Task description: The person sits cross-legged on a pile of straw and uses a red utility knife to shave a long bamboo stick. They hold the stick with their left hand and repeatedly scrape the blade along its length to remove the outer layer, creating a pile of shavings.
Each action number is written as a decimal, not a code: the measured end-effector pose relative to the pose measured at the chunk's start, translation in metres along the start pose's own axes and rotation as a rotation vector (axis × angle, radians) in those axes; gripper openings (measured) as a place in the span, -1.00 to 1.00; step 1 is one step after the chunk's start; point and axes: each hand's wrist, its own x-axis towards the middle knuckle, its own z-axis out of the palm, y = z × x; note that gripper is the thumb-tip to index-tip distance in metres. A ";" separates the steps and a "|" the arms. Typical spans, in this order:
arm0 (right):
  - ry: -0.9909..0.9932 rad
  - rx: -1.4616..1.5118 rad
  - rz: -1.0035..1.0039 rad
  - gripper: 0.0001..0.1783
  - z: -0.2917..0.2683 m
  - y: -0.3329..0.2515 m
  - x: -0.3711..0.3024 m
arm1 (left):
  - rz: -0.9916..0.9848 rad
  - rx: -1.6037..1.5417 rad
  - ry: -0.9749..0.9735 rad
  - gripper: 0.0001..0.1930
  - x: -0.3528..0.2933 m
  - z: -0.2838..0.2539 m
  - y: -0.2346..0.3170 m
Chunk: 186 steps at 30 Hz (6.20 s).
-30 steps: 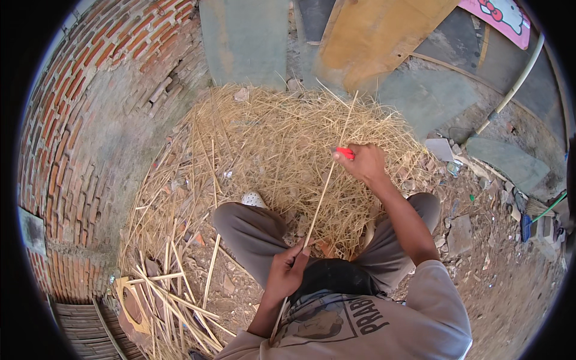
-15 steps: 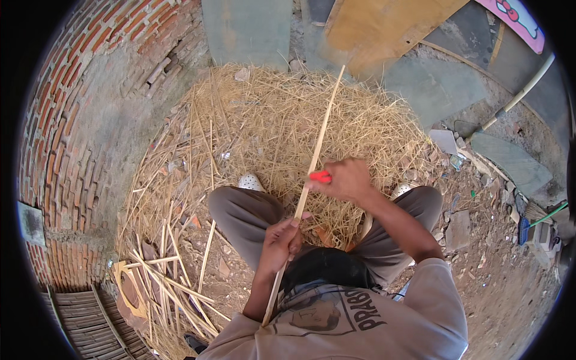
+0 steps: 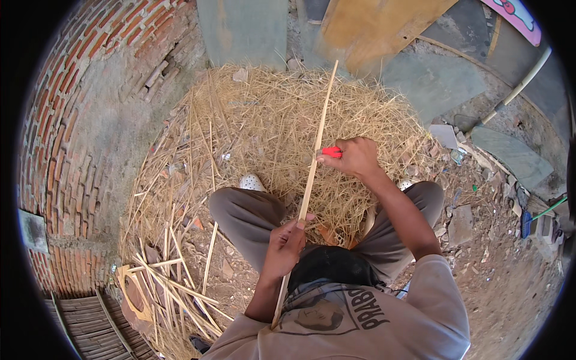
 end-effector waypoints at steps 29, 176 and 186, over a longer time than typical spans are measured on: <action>-0.014 0.245 -0.315 -0.25 -0.008 -0.050 -0.041 | -0.060 -0.329 -0.064 -0.69 -0.010 0.003 0.000; -0.031 0.256 0.117 -0.26 0.012 0.023 0.006 | 0.079 0.217 -0.025 -0.79 -0.032 0.009 -0.008; 0.079 0.267 -0.368 -0.22 0.015 -0.029 -0.027 | 0.022 0.009 -0.009 -0.74 -0.016 0.006 0.003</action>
